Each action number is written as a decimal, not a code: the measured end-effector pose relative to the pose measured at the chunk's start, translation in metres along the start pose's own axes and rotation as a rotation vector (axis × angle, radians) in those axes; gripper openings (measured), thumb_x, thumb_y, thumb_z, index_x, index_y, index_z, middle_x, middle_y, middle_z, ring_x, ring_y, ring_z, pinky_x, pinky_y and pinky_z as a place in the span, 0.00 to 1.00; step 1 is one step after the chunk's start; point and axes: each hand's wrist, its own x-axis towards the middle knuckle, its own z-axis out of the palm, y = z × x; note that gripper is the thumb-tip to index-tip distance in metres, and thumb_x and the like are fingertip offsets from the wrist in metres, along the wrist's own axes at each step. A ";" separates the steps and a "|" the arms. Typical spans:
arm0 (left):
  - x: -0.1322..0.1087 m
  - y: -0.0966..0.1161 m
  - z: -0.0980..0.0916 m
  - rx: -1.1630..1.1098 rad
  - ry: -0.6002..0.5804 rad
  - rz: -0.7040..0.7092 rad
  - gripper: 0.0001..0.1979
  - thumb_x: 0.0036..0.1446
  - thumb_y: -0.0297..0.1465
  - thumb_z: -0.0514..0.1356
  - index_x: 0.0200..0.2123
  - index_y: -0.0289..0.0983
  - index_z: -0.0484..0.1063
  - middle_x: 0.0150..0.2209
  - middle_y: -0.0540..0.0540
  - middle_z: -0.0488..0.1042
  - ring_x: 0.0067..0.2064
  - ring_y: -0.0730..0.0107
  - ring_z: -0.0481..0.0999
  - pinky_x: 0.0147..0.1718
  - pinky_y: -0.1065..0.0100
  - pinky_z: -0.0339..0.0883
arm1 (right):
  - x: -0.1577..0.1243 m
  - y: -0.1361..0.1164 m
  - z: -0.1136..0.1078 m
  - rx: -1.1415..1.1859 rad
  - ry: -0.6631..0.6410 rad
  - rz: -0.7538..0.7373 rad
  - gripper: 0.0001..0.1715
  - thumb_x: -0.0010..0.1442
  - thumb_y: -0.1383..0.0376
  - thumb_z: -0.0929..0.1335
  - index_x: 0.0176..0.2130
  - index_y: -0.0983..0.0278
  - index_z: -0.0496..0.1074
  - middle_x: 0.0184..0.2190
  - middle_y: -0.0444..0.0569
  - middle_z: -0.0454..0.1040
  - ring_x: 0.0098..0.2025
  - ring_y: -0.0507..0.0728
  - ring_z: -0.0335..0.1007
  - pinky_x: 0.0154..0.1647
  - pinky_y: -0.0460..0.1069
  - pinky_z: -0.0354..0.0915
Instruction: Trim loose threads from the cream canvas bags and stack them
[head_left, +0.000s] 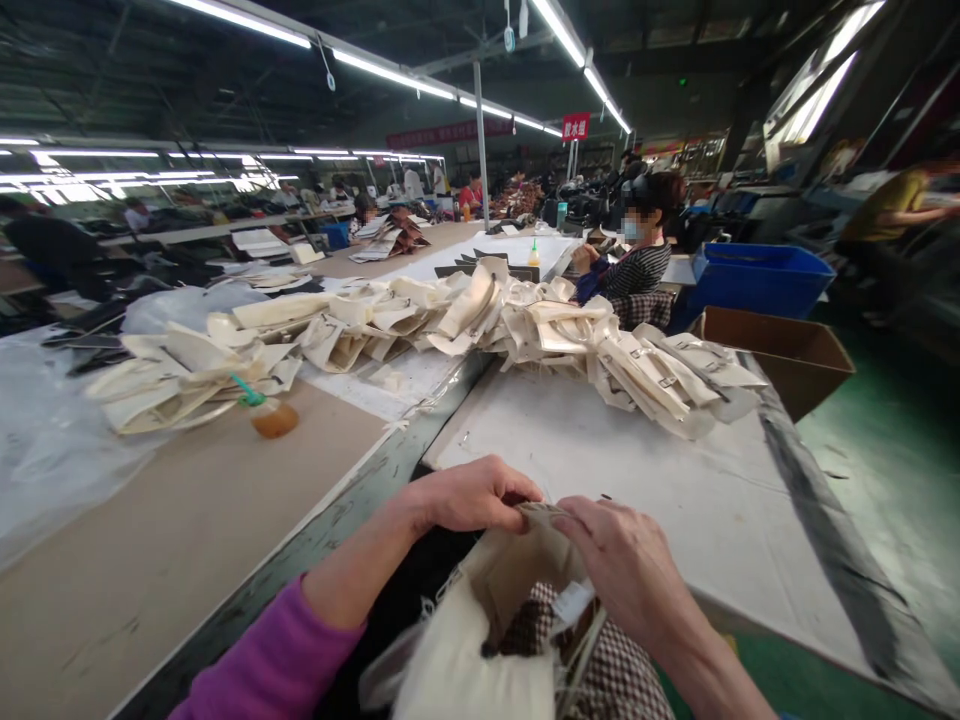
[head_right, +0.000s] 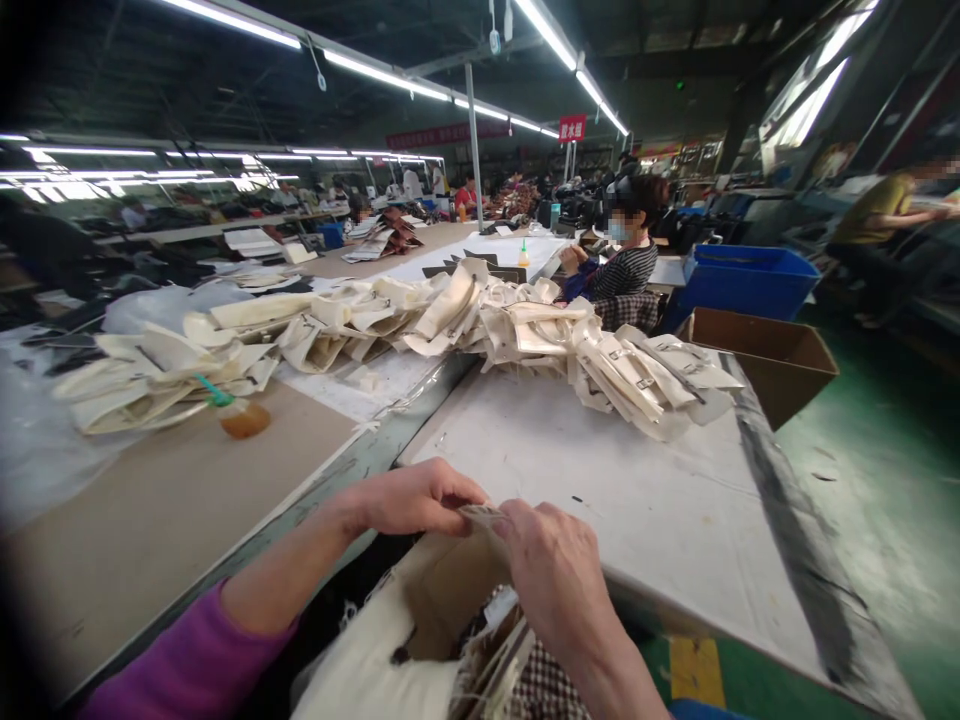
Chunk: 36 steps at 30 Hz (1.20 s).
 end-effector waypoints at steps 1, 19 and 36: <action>0.006 -0.001 0.004 0.004 0.005 -0.011 0.11 0.51 0.28 0.58 0.37 0.36 0.78 0.26 0.53 0.73 0.29 0.70 0.69 0.28 0.74 0.59 | -0.002 0.003 0.003 -0.024 -0.009 0.053 0.15 0.67 0.62 0.60 0.33 0.58 0.72 0.26 0.46 0.76 0.32 0.58 0.74 0.30 0.48 0.56; -0.049 0.011 0.070 -0.058 0.455 -0.395 0.05 0.52 0.29 0.55 0.32 0.36 0.69 0.29 0.52 0.73 0.32 0.71 0.69 0.31 0.72 0.60 | -0.016 0.033 0.024 0.066 0.071 0.057 0.17 0.65 0.63 0.59 0.40 0.56 0.76 0.31 0.49 0.79 0.33 0.58 0.75 0.30 0.48 0.62; -0.050 -0.006 0.066 -0.340 0.418 -0.293 0.09 0.51 0.34 0.62 0.34 0.35 0.71 0.29 0.52 0.71 0.30 0.74 0.66 0.28 0.74 0.59 | -0.023 0.068 0.023 0.428 -0.047 -0.050 0.19 0.64 0.56 0.60 0.35 0.58 0.78 0.31 0.47 0.79 0.37 0.59 0.75 0.39 0.48 0.69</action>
